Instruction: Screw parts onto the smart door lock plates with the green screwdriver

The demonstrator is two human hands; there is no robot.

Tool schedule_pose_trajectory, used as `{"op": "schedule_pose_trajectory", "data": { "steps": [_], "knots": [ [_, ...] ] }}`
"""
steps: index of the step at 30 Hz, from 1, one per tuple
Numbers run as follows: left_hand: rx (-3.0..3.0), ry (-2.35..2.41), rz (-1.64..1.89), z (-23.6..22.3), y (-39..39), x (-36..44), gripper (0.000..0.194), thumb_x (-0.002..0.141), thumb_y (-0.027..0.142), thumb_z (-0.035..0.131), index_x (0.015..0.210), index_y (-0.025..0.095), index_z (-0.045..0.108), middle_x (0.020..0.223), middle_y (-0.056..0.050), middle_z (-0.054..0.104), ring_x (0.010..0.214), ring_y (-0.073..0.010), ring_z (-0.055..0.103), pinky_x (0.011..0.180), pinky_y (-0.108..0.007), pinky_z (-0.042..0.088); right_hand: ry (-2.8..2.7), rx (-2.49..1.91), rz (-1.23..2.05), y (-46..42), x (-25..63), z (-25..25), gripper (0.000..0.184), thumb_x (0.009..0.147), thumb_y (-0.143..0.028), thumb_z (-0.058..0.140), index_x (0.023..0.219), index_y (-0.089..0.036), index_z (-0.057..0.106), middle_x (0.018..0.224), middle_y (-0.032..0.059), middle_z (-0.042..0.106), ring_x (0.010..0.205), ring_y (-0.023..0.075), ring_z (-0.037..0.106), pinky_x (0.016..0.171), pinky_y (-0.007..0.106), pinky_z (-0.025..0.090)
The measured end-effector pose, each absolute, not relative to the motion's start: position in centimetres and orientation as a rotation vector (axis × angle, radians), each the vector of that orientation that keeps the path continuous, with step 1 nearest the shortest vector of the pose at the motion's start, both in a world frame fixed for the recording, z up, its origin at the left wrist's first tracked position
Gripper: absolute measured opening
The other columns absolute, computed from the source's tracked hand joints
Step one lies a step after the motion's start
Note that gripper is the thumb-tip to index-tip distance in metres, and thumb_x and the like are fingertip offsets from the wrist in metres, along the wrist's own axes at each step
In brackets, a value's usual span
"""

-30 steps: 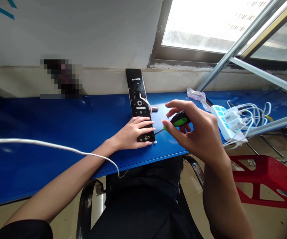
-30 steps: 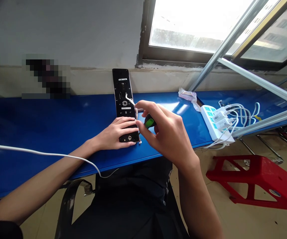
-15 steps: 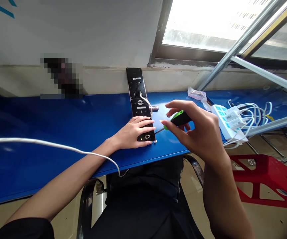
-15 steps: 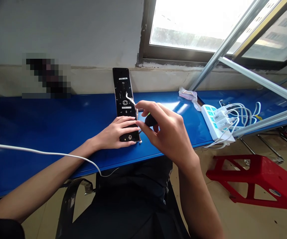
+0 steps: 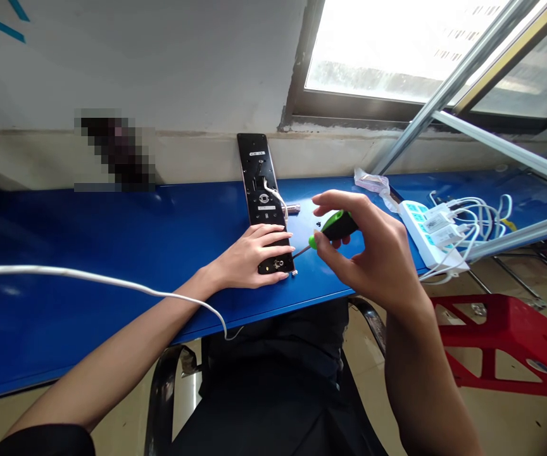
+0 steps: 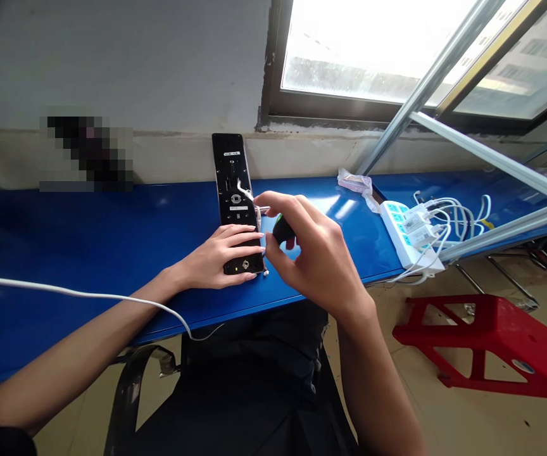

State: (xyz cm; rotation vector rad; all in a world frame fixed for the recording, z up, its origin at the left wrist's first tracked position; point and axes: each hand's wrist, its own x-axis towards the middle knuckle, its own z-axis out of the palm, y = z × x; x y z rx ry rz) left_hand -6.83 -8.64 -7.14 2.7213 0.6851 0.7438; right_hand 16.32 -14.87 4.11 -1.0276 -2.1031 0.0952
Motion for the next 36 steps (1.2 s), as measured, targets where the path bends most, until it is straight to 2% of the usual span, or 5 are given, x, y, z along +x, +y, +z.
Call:
{"op": "schedule_pose_trajectory", "data": {
  "steps": [6,11,15,21,36],
  "knots": [
    [2.547,0.655,0.723,-6.3,-8.3,-7.3,0.040,0.106,0.042,0.056,0.140,0.025,0.068,0.150,-0.008,0.063,0.147,-0.0312,0.048,0.123,-0.054,0.037,-2.016,-1.021,0.056,-14.9,16.8,4.3,0.050,0.081,-0.007,0.069,0.127,-0.026,0.063,0.102,0.0020,0.072,0.081,0.0173,0.067,0.073,0.036,0.058],
    [2.429,0.682,0.851,-5.8,-7.6,-6.9,0.027,0.103,0.030,0.061,0.124,0.022,0.076,0.123,-0.007,0.078,0.125,-0.0252,0.068,0.111,-0.044,0.051,-1.874,-0.994,0.080,-14.4,17.7,4.5,0.049,0.079,-0.011,0.072,0.125,-0.028,0.065,0.102,0.0025,0.073,0.085,0.0217,0.071,0.073,0.041,0.060],
    [2.343,0.758,0.796,-4.0,-6.8,-6.6,0.028,0.100,0.028,0.064,0.125,0.022,0.076,0.122,-0.008,0.078,0.114,-0.0230,0.071,0.101,-0.039,0.057,-1.767,-0.937,0.123,-13.5,18.2,4.4,0.047,0.078,-0.009,0.074,0.121,-0.027,0.067,0.102,0.0035,0.072,0.089,0.0243,0.073,0.078,0.045,0.063],
    [2.353,0.712,0.603,-2.3,-4.7,-4.6,0.024,0.098,0.031,0.069,0.114,0.017,0.080,0.086,-0.006,0.078,0.071,-0.0156,0.069,0.063,-0.028,0.053,-1.646,-0.886,0.085,-11.7,18.5,3.9,0.041,0.080,-0.014,0.075,0.117,-0.030,0.068,0.101,0.0032,0.070,0.090,0.0252,0.074,0.079,0.045,0.066],
    [2.673,0.772,0.381,0.1,1.1,0.5,0.022,0.092,0.013,0.061,0.081,0.019,0.079,0.081,-0.006,0.077,0.071,-0.0190,0.069,0.070,-0.032,0.050,-1.415,-0.990,-0.046,-7.9,23.2,-0.7,0.043,0.077,-0.018,0.079,0.116,-0.031,0.069,0.102,0.0040,0.072,0.088,0.0298,0.075,0.075,0.051,0.064]
  ]
}}
